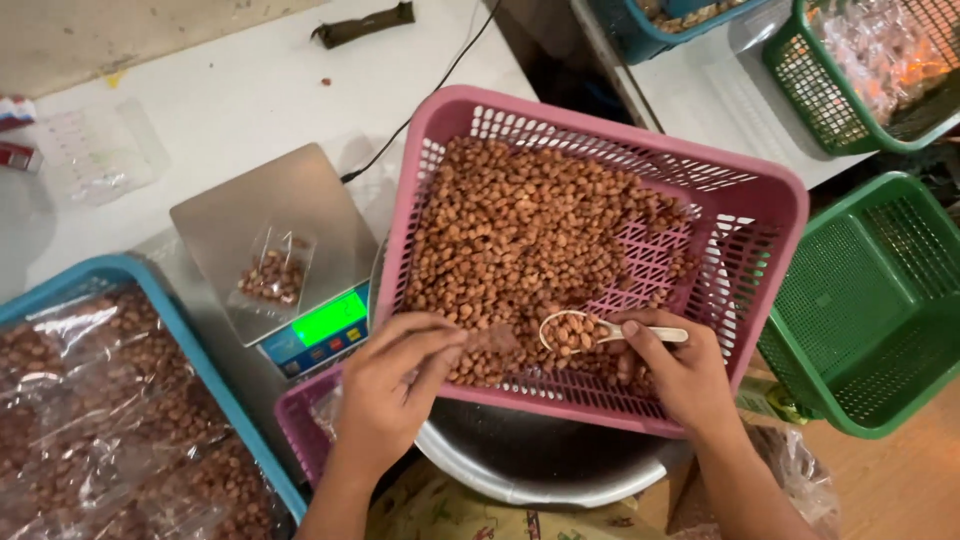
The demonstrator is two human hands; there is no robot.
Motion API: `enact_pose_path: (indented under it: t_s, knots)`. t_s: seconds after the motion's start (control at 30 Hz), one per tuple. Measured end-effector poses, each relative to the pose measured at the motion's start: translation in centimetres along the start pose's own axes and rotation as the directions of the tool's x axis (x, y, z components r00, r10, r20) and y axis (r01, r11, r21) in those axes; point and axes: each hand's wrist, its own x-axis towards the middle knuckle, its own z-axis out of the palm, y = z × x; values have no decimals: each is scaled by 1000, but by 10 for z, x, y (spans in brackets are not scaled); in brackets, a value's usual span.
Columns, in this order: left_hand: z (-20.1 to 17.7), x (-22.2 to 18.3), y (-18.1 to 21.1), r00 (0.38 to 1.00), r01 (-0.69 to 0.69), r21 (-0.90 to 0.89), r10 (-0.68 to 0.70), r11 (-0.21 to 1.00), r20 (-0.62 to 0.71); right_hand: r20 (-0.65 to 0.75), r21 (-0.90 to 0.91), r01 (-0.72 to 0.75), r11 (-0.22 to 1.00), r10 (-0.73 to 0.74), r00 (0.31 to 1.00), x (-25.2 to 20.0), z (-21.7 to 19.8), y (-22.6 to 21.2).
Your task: Manually scooping peanuts from a large basket into small plastic bags and weighing them on a digital scale.
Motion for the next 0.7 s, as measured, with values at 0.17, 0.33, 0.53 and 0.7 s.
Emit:
enact_pose_path:
  t_s: [0.17,0.33,0.53,0.7]
  knots:
    - [39,18,-1,847,529,-242,-523,814,95,-23,68,46,997,-44,999,-2,-20,4]
    - [64,30,-1,704,699,-364,-681,615,201,-102,164,106,981,-90,991,-3,-39,-1]
    - [83,40,6,788,604,-188,-544,774,289,84,-88,276,957,-269,960,8,-46,6]
    - [95,45,2,704,672,-295,-463,679,538,331,-433,798,420,-749,574,-4,-35,-29]
